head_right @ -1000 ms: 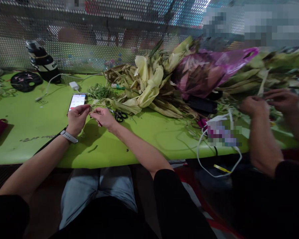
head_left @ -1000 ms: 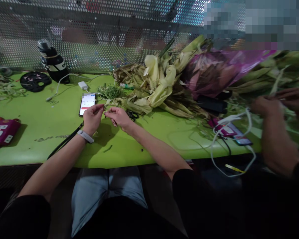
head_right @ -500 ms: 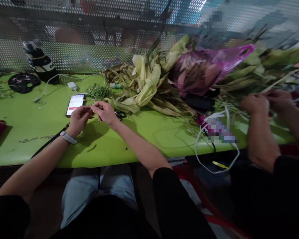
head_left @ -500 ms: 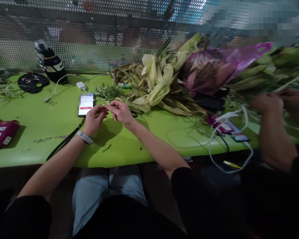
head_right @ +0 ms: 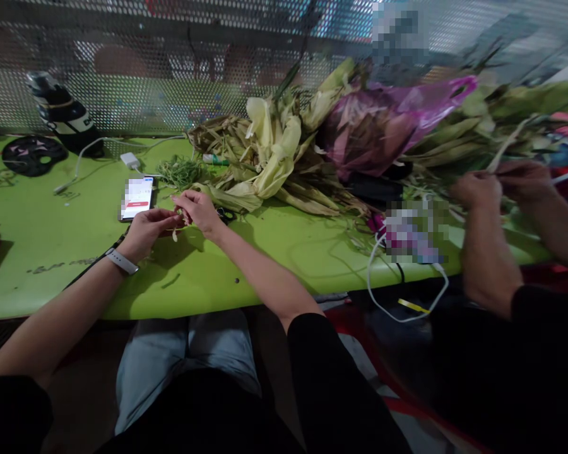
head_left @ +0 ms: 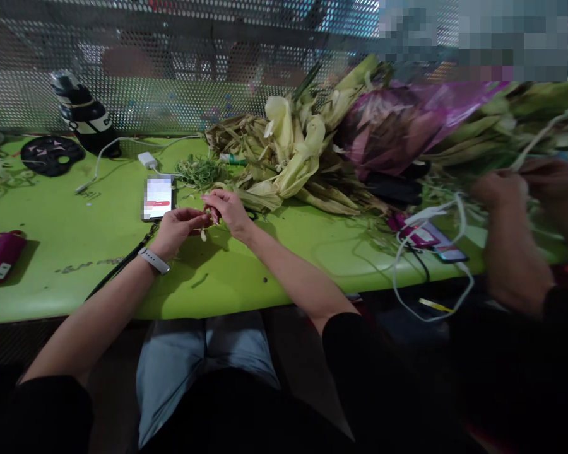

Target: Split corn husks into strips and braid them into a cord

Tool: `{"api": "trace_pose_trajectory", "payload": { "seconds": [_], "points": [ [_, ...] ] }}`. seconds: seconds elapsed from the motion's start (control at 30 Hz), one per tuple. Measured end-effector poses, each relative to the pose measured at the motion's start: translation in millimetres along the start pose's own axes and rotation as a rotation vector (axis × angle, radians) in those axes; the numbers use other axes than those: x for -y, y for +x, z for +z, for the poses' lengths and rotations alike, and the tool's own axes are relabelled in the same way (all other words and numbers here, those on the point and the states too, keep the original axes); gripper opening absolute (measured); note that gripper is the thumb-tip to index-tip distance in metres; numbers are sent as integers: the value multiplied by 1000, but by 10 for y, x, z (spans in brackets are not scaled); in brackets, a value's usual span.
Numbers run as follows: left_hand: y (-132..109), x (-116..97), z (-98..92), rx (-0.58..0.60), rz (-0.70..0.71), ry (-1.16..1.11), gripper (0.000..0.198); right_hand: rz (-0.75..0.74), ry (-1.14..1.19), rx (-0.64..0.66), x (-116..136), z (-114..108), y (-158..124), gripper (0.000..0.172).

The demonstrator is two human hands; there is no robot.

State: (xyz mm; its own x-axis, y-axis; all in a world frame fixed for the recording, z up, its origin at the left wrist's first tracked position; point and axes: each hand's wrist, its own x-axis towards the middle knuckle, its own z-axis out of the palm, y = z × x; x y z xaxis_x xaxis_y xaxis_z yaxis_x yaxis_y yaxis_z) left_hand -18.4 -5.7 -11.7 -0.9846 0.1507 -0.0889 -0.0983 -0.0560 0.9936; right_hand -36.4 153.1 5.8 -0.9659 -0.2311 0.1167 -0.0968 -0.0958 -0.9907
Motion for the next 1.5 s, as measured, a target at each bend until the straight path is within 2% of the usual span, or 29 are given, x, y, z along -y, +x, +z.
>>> {"api": "trace_pose_trajectory", "payload": {
  "seconds": [0.07, 0.17, 0.4, 0.5, 0.57, 0.67, 0.77, 0.87, 0.97, 1.2, 1.3, 1.43, 1.5],
  "points": [
    [3, 5, 0, -5, 24, 27, 45, 8, 11, -8, -12, -8, 11, 41],
    [27, 33, -10, -35, 133, 145, 42, 7, 38, -47, -64, -32, 56, 41],
    [94, 95, -74, -235, 544, 543, 12, 35, 47, -74, -156, -71, 126, 37],
    [47, 57, -65, -213, 684, 610, 9, 60, 54, -113, -170, -76, 138, 32],
    [9, 25, -45, -144, 733, 618, 9, 84, 57, -123, -171, -74, 139, 31],
    [-17, 4, -18, -2, 677, 555, 14, 118, 41, -101, -153, -61, 125, 29],
    [7, 23, -17, 97, 500, 395, 21, 130, 24, -75, -120, -52, 101, 30],
    [44, 50, -38, 136, 315, 243, 25, 150, 8, -44, -91, -61, 87, 32],
    [59, 55, -48, 134, 191, 205, 23, 196, -40, 13, -61, -89, 90, 34],
    [90, 15, -11, 1, 42, 172, 24, 317, -268, 68, 128, -269, 96, 35],
    [87, 11, 7, -32, 7, 178, 24, 327, -436, 205, 238, -401, 76, 29],
    [64, 26, 1, -27, 30, 282, 21, 218, -522, 463, 331, -568, 42, 11],
    [64, 36, -19, 6, 54, 367, 19, 157, -632, 513, 356, -614, 26, 9]
  ]
}}
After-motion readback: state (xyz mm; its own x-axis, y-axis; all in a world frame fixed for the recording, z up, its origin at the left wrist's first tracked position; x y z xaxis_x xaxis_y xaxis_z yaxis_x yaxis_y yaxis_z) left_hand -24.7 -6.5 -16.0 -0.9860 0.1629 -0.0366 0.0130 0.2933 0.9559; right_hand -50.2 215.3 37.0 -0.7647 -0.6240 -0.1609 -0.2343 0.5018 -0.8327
